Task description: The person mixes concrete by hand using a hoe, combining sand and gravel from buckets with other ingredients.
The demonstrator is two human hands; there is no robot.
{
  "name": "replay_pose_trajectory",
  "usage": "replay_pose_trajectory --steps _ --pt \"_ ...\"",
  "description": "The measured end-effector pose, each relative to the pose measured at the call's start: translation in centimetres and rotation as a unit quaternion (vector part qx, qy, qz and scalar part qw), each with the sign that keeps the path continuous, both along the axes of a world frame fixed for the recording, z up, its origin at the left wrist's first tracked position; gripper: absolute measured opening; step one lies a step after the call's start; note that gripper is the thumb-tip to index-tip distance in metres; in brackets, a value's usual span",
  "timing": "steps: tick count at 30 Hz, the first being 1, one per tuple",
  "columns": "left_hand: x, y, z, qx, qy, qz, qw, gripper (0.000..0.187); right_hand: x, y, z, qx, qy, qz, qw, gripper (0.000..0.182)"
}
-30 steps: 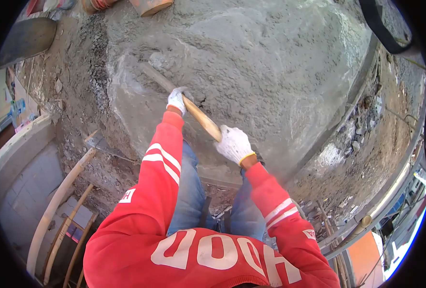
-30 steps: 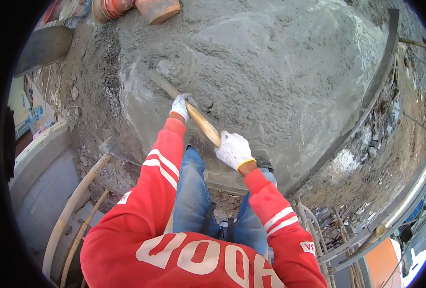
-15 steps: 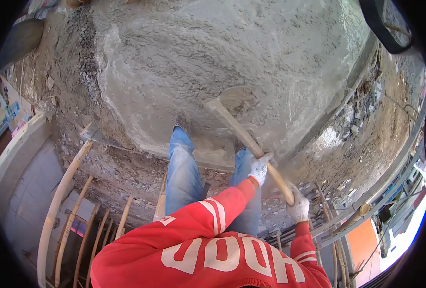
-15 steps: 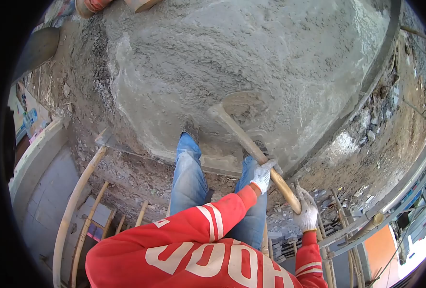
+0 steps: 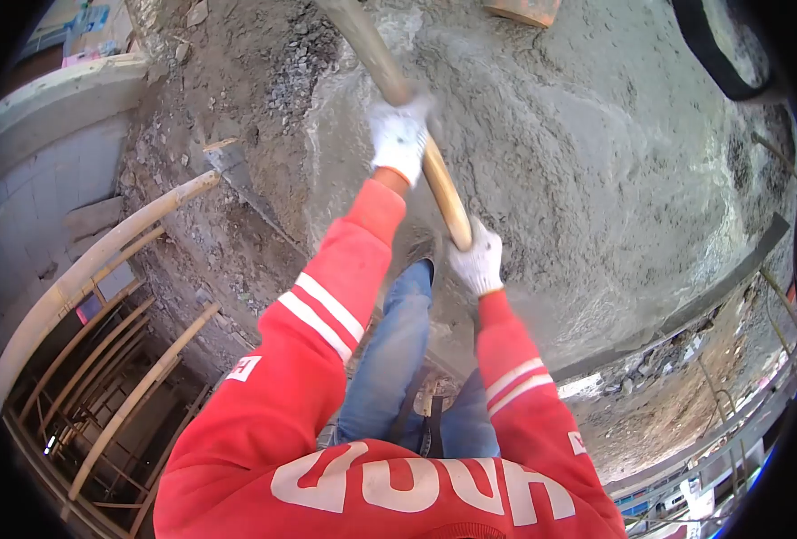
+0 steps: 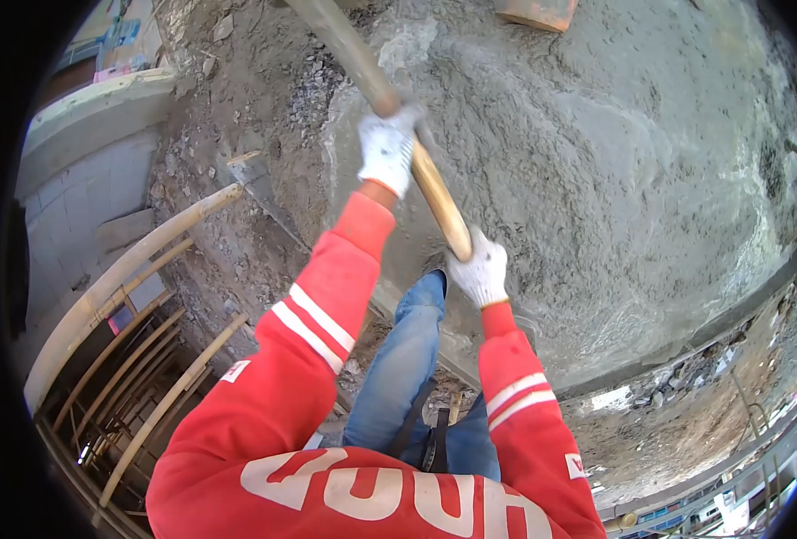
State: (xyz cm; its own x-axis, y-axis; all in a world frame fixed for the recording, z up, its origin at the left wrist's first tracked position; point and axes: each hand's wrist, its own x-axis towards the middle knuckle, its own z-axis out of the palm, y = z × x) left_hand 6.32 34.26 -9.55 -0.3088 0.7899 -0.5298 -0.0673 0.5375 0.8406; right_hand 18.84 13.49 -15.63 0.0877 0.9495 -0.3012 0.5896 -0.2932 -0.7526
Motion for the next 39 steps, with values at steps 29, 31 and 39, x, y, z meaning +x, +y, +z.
replay_pose_trajectory --steps 29,31,39 --pt "19.1 -31.9 -9.9 -0.325 -0.117 -0.048 0.937 0.024 15.1 -25.0 10.4 -0.31 0.054 -0.153 0.937 0.027" --pt "20.2 -32.7 -7.2 -0.329 -0.145 -0.033 0.932 0.021 15.9 -27.3 10.4 -0.292 0.01 -0.14 0.946 0.035" --pt "5.5 -5.2 5.8 0.104 -0.111 -0.104 0.983 0.024 4.0 0.1 6.1 0.003 0.077 -0.047 0.996 0.025"
